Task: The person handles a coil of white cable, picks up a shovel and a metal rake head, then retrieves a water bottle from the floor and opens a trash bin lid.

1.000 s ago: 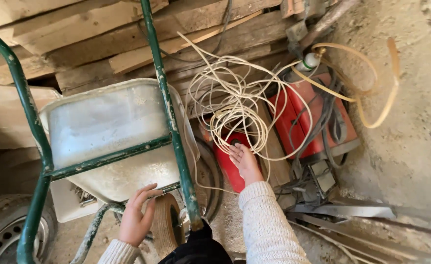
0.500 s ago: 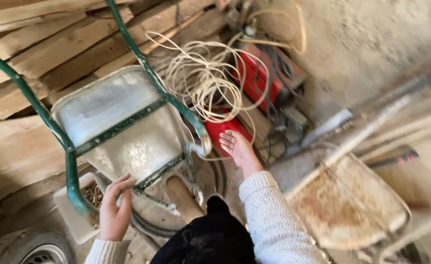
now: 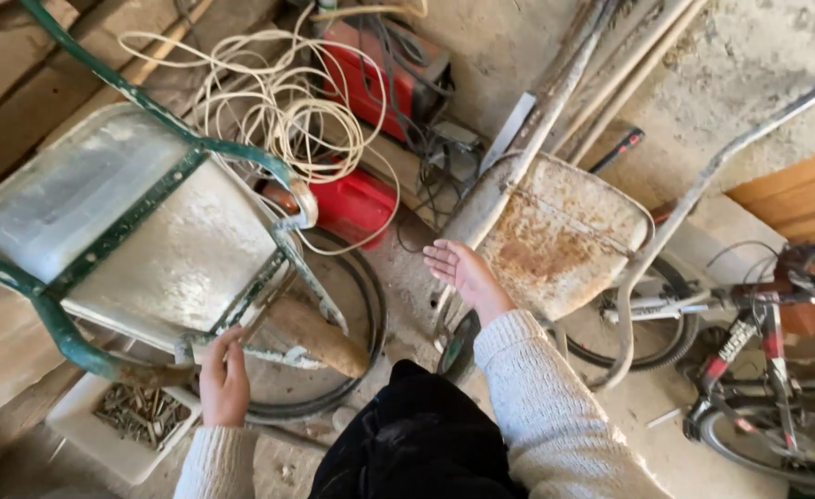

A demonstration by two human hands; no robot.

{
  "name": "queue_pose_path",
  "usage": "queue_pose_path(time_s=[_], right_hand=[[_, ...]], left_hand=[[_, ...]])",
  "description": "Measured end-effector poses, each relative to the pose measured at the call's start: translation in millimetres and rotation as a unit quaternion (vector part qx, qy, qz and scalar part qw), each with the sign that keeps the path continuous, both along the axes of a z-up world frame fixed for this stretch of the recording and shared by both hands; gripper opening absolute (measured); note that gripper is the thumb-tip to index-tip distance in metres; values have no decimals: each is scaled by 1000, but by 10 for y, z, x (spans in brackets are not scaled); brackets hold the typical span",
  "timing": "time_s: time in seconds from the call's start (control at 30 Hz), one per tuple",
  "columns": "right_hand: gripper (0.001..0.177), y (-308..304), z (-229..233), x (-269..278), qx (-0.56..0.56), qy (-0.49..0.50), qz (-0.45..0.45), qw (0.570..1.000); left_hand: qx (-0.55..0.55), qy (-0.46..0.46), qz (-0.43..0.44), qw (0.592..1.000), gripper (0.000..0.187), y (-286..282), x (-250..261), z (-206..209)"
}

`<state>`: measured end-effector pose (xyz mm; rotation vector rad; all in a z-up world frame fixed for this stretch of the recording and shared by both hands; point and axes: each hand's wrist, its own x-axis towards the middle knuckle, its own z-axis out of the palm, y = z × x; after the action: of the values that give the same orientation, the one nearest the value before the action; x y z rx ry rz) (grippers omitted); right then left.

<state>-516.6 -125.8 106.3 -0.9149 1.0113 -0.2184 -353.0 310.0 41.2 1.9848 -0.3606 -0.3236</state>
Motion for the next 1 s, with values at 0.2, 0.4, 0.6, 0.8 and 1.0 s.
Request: queue_pose_path(time_s=[0.2,0.4,0.6,0.8,1.0], right_hand=[[22,95,21,-298,-37,2,27,999],[31,155,101,-573,-66,9,48,997],[39,97,-475,-1451,-79,-67,1,995],[35,83,-529,-3117,-109,-24,-126,986],[35,391,-524,-5153,-129,57,-258,956]], left_hand=[[10,-25,16,1000,37,65,65,64],[31,7,3,999,35,-90,-260,287],[11,47,-67,997,35,-580,-768,208],[24,52,-181,982,36,-1147,-1599,504],[83,89,-311,943,38,-1700,-2562,529]])
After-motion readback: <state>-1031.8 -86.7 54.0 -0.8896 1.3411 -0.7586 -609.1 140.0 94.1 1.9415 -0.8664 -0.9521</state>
